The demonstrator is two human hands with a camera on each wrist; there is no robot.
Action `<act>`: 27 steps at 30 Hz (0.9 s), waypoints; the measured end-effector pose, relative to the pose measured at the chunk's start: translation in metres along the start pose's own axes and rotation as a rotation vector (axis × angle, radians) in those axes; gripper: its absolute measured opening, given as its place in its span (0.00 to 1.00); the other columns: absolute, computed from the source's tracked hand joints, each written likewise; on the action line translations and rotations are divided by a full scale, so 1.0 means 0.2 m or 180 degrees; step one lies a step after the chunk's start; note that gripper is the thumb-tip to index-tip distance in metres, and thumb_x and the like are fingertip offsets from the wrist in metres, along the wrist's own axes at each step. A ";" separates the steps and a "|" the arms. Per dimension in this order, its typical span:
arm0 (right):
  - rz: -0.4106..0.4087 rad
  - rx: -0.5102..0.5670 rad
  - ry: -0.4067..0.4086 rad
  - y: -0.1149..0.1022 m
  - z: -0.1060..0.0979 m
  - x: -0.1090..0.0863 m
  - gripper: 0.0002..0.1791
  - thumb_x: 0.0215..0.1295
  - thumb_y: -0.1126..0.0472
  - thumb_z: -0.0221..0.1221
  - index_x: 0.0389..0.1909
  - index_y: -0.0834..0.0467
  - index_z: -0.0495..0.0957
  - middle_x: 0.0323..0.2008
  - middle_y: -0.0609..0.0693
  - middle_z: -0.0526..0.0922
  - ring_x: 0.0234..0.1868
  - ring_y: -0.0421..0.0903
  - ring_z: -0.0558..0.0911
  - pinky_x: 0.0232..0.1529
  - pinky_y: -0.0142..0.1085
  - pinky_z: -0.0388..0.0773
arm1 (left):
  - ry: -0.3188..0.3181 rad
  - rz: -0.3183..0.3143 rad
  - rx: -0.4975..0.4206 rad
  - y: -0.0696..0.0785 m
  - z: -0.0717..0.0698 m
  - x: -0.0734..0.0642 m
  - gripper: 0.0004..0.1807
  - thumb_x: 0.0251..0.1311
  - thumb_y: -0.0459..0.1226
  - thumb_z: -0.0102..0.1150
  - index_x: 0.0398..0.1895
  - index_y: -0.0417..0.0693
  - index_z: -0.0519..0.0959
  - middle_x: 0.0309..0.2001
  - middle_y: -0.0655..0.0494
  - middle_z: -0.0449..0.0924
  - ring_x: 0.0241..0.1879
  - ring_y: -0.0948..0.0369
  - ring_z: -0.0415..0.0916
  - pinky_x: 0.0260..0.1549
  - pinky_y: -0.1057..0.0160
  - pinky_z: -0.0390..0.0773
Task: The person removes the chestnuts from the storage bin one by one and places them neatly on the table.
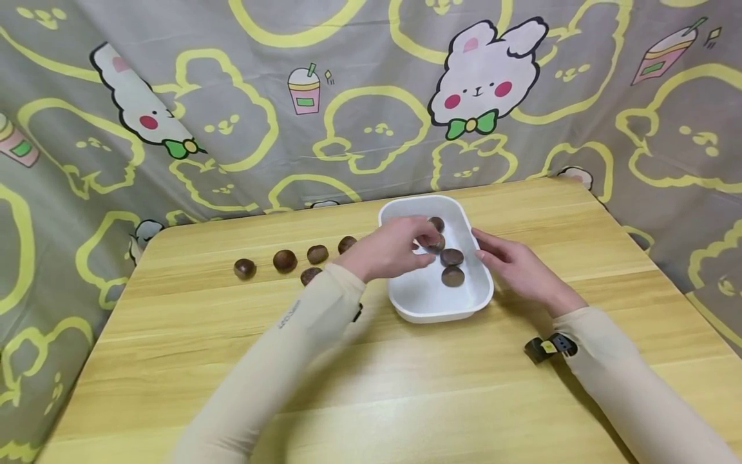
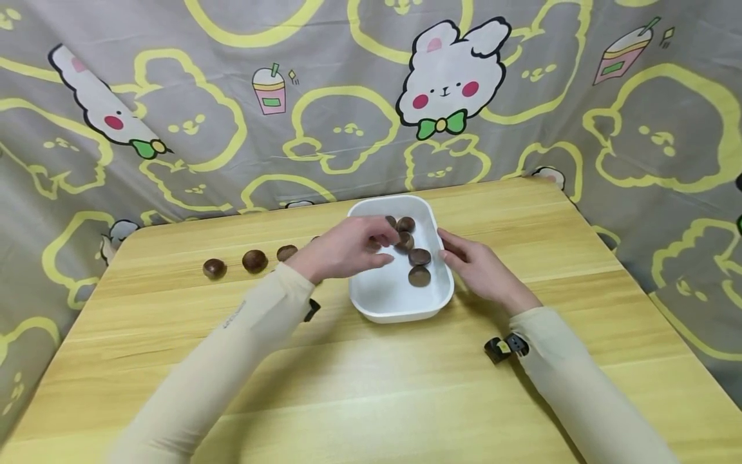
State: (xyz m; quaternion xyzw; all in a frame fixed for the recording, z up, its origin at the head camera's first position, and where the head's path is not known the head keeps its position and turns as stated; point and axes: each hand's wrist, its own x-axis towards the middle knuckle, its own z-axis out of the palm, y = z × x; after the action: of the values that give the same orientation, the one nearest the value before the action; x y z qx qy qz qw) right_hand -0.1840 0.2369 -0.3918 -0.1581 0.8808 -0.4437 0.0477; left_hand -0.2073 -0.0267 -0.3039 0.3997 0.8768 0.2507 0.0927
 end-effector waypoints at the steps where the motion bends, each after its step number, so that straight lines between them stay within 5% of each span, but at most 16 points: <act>1: -0.0004 0.0013 -0.0007 0.00 0.00 0.00 0.29 0.77 0.54 0.49 0.73 0.61 0.59 0.69 0.61 0.65 0.66 0.56 0.67 0.64 0.51 0.63 | -0.0046 0.0013 0.0025 0.01 0.01 0.02 0.09 0.61 0.33 0.64 0.44 0.43 0.81 0.41 0.56 0.79 0.43 0.61 0.76 0.45 0.69 0.72; 9: 0.0046 0.0027 -0.0050 0.00 0.00 0.00 0.29 0.77 0.53 0.49 0.74 0.60 0.58 0.69 0.61 0.64 0.66 0.58 0.66 0.64 0.53 0.63 | -0.0329 -0.0005 0.0379 0.08 0.09 0.13 0.10 0.61 0.36 0.65 0.44 0.44 0.82 0.38 0.57 0.80 0.38 0.63 0.73 0.40 0.70 0.70; 13: 0.0032 -0.0018 -0.0042 0.00 0.00 0.00 0.30 0.77 0.52 0.48 0.74 0.59 0.58 0.69 0.61 0.64 0.66 0.58 0.66 0.64 0.54 0.63 | -0.0475 -0.0006 0.0480 0.10 0.12 0.17 0.05 0.59 0.34 0.66 0.32 0.45 0.79 0.28 0.57 0.74 0.30 0.63 0.69 0.31 0.70 0.68; 17: -0.0030 -0.0021 -0.0050 0.00 -0.01 0.00 0.30 0.77 0.52 0.49 0.74 0.60 0.59 0.70 0.61 0.63 0.67 0.59 0.65 0.64 0.54 0.61 | -0.0615 -0.0138 0.0610 0.12 0.16 0.22 0.12 0.55 0.32 0.67 0.23 0.47 0.71 0.21 0.59 0.63 0.23 0.63 0.62 0.23 0.69 0.62; 27: -0.0017 0.0003 -0.0064 0.00 -0.01 0.00 0.30 0.77 0.52 0.49 0.73 0.61 0.59 0.69 0.60 0.65 0.67 0.57 0.65 0.64 0.54 0.62 | -0.0808 -0.0776 0.1097 0.22 0.21 0.29 0.10 0.57 0.30 0.61 0.41 0.51 0.79 0.41 0.59 0.78 0.38 0.62 0.73 0.35 0.66 0.73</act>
State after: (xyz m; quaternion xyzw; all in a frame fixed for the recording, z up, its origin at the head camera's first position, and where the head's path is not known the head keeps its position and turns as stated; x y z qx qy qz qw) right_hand -0.1840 0.2390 -0.3900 -0.1649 0.8797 -0.4426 0.0555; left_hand -0.2013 0.0562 -0.3148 0.3290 0.9297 0.0322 0.1621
